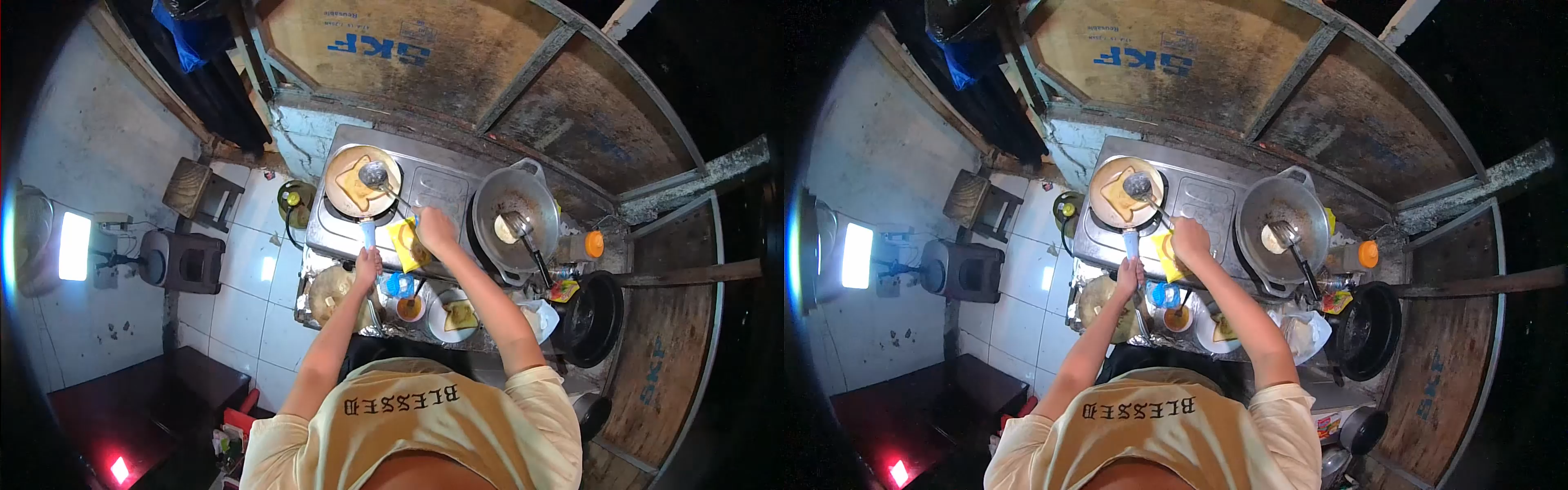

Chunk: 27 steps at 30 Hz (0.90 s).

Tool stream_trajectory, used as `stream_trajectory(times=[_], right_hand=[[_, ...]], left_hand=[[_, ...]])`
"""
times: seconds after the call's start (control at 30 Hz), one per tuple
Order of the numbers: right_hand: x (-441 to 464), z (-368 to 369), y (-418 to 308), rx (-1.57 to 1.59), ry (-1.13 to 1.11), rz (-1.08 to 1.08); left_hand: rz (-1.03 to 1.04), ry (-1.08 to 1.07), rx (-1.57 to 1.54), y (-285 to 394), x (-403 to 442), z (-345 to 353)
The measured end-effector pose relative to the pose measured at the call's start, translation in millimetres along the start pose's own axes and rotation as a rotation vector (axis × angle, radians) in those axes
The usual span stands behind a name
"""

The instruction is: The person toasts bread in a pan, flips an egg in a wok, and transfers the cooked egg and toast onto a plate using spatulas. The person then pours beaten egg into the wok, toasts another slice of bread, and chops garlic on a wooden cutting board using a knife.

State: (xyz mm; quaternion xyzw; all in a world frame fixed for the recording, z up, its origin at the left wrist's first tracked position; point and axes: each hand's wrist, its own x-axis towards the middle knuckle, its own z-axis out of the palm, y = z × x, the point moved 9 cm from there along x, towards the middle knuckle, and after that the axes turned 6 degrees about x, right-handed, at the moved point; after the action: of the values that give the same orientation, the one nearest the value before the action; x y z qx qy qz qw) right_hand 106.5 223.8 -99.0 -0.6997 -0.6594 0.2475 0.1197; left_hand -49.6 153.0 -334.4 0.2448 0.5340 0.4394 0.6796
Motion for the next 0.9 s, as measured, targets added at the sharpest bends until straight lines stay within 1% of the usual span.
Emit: stream_trajectory(times=[0.07, 0.1, 0.13, 0.17, 0.23, 0.37, 0.43, 0.47, 0.53, 0.57, 0.63, 0.67, 0.77, 0.8, 0.83, 0.9], right_hand=[[2.1, 9.9, 8.9, 0.060, -0.063, 0.005], [3.0, 16.2, 13.6, 0.117, -0.116, 0.016], [1.9, 8.4, 10.1, 0.122, -0.139, 0.050], [0.7, 1.9, 7.1, 0.157, -0.120, 0.038], [4.8, 3.4, 7.8, 0.078, -0.094, 0.004], [21.0, 9.8, 14.5, 0.058, -0.147, -0.067], [22.5, -20.7, -4.9, -0.057, -0.065, -0.112], [26.1, -30.1, -10.9, -0.057, -0.072, -0.114], [24.8, -55.8, -33.8, -0.279, 0.117, -0.269], [23.3, -56.8, -36.8, -0.279, 0.112, -0.271], [16.8, -60.7, -52.1, -0.465, 0.213, -0.367], [10.4, -57.5, -55.9, -0.509, 0.251, -0.397], [7.3, -36.9, -48.5, -0.566, 0.216, -0.372], [6.2, -33.8, -45.9, -0.534, 0.154, -0.317], [3.0, -37.7, -47.1, -0.533, 0.151, -0.316], [1.2, -40.0, -40.3, -0.417, 0.009, -0.244]], left_hand=[[0.007, -0.023, -0.026, -5.2, 0.8, -0.4], [0.041, 0.003, 0.037, 0.7, -2.9, -0.1], [0.015, 0.005, 0.027, -1.6, -4.0, -0.1], [-0.007, 0.006, 0.016, -1.5, -3.2, -0.1], [-0.002, 0.016, 0.032, -2.8, -0.3, -2.4], [-0.020, -0.005, 0.010, -4.5, 0.4, -0.9], [-0.016, -0.008, 0.032, -4.9, 0.5, -2.2], [-0.020, -0.003, 0.030, -4.9, 2.2, -2.6], [0.001, 0.013, 0.084, -4.0, -0.6, -3.7], [-0.002, 0.017, 0.082, -3.5, -1.4, -3.9], [-0.021, -0.007, 0.052, -3.9, -1.3, -1.6], [-0.024, -0.007, 0.051, -3.9, -1.6, -1.1], [-0.010, -0.003, 0.037, -4.2, -0.4, -1.4], [-0.016, -0.004, 0.043, -4.4, -0.2, -1.3], [-0.022, -0.005, 0.051, -4.4, 0.0, -1.5], [-0.017, -0.007, 0.059, -3.6, 0.0, -1.8]])
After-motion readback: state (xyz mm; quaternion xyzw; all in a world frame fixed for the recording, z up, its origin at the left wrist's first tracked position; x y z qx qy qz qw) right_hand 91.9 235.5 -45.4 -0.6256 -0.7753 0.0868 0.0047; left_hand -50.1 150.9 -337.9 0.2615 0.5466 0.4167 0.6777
